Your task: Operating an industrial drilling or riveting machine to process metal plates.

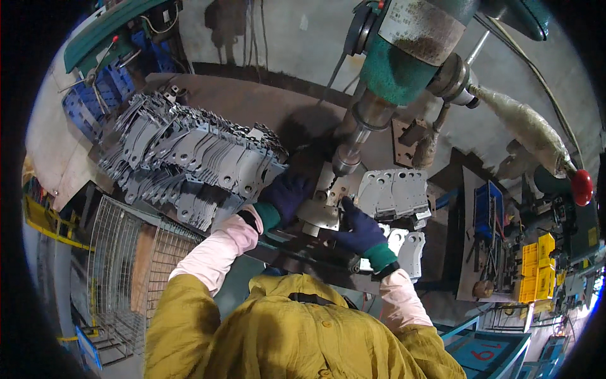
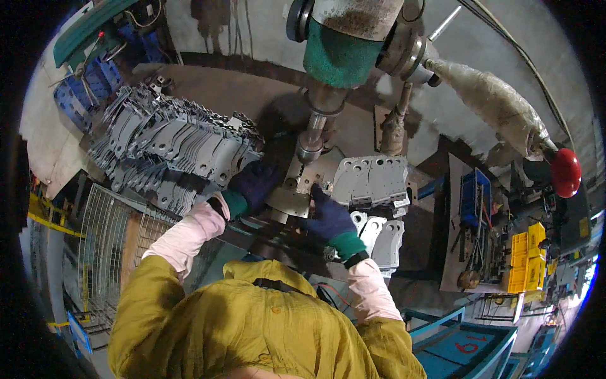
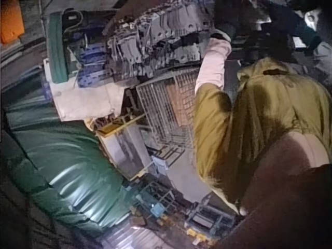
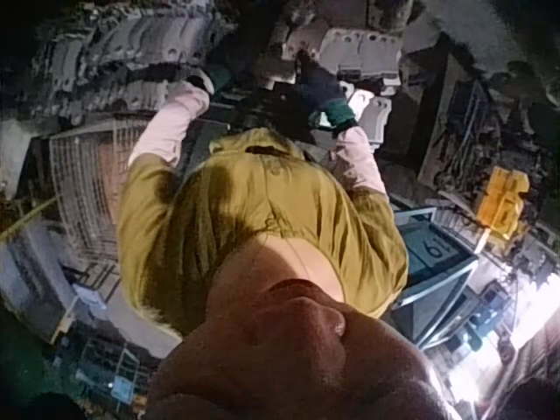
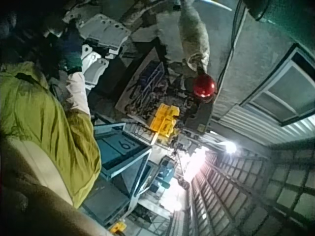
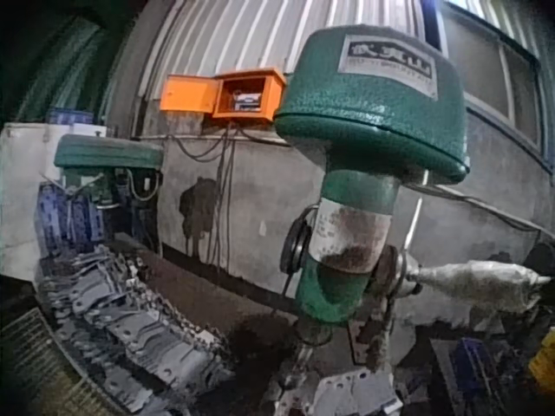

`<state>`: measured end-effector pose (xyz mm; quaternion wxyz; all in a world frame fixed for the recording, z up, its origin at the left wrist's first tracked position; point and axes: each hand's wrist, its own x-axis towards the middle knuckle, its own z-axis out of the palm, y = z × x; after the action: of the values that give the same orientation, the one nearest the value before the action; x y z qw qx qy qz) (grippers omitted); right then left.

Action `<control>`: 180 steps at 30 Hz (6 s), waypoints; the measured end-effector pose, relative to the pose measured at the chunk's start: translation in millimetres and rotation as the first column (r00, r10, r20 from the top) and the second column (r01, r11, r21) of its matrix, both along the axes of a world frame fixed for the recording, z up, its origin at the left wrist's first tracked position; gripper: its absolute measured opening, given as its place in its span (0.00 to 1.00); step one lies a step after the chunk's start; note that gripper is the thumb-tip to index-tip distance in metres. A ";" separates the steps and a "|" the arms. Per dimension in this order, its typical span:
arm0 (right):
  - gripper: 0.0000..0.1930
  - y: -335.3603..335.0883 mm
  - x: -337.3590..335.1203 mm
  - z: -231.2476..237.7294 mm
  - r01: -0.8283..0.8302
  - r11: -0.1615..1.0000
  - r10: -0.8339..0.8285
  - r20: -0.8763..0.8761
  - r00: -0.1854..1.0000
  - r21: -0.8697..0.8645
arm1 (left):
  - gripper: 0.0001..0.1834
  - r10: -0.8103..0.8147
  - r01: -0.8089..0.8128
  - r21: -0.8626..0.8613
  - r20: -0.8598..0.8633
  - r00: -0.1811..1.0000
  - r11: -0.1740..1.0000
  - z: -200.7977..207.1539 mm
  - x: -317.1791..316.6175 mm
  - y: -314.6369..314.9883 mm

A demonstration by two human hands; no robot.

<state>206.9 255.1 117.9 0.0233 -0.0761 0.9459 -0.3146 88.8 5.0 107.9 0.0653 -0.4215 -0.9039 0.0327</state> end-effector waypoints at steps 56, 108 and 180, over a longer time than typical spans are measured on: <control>0.17 41.3 51.2 256.2 0.991 -0.133 0.385 -0.922 0.046 -0.006 | 0.24 0.048 -0.035 0.081 -0.164 0.985 0.996 -38.8 -36.9 15.7; 0.13 24.4 17.0 324.9 0.408 0.913 -0.007 -1.000 0.016 0.001 | 0.18 0.012 -0.047 0.166 0.205 0.979 0.985 -12.8 -50.1 13.9; 0.17 111.0 77.7 223.4 0.986 0.106 0.124 -0.982 -0.144 -0.131 | 0.17 0.035 -0.041 0.050 0.131 0.991 0.998 -38.9 -66.5 -7.2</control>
<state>284.6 366.0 341.2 -0.6599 0.2399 0.6276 0.3364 22.4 -2.2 69.0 0.0168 -0.4036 -0.9146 -0.0172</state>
